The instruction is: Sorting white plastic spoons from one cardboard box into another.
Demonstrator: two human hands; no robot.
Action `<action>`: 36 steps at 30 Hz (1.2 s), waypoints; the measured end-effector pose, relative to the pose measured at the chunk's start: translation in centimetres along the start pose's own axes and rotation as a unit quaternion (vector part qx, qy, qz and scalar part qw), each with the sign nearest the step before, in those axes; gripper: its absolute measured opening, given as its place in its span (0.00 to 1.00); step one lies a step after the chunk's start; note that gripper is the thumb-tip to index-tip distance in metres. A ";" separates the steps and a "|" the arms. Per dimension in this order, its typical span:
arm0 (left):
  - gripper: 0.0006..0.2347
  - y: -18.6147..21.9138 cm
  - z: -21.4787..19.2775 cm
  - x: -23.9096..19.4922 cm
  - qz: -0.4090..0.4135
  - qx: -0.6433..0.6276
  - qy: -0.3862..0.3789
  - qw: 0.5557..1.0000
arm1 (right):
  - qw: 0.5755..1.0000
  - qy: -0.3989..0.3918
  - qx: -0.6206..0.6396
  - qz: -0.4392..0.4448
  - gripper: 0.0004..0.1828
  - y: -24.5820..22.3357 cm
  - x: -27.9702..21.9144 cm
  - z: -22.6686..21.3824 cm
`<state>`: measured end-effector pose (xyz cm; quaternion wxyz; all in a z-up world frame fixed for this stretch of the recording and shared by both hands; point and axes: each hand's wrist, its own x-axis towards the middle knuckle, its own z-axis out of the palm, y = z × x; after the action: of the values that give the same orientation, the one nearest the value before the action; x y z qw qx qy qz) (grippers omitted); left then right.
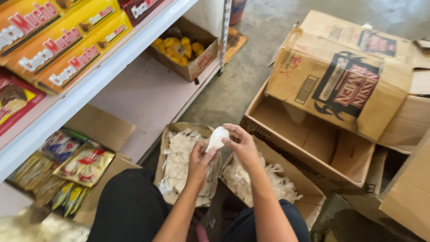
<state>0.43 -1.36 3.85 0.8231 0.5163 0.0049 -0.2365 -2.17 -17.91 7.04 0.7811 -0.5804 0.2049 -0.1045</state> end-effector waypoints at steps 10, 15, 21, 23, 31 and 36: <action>0.09 -8.1 -3.7 2.5 0.070 -0.083 0.068 0.992 | 0.970 -0.142 -0.198 0.015 0.27 1.5 -0.1 -0.9; 0.08 -5.6 -3.1 2.1 0.108 -0.120 0.162 0.973 | 0.986 -0.030 -0.155 -0.051 0.20 1.4 0.5 -0.9; 0.08 -3.8 -1.0 0.9 0.167 0.003 0.166 0.972 | 0.977 -0.163 -0.131 -0.040 0.28 2.9 -1.7 3.3; 0.08 -4.7 -1.1 1.3 0.165 0.025 0.175 0.970 | 0.982 -0.102 -0.160 -0.009 0.17 3.4 -1.4 3.2; 0.08 -9.4 -4.2 3.7 0.148 0.044 0.223 0.963 | 0.946 -0.015 -0.313 -0.089 0.13 0.6 -1.9 3.1; 0.12 -15.7 -10.0 5.0 -0.026 0.045 0.276 0.960 | 0.917 -0.039 -0.371 -0.145 0.12 -1.0 -1.8 2.9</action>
<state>0.99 -0.36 -15.38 0.7595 0.5976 0.2341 -0.1061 -2.43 -15.02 9.01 0.4937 -0.8553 0.1116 -0.1107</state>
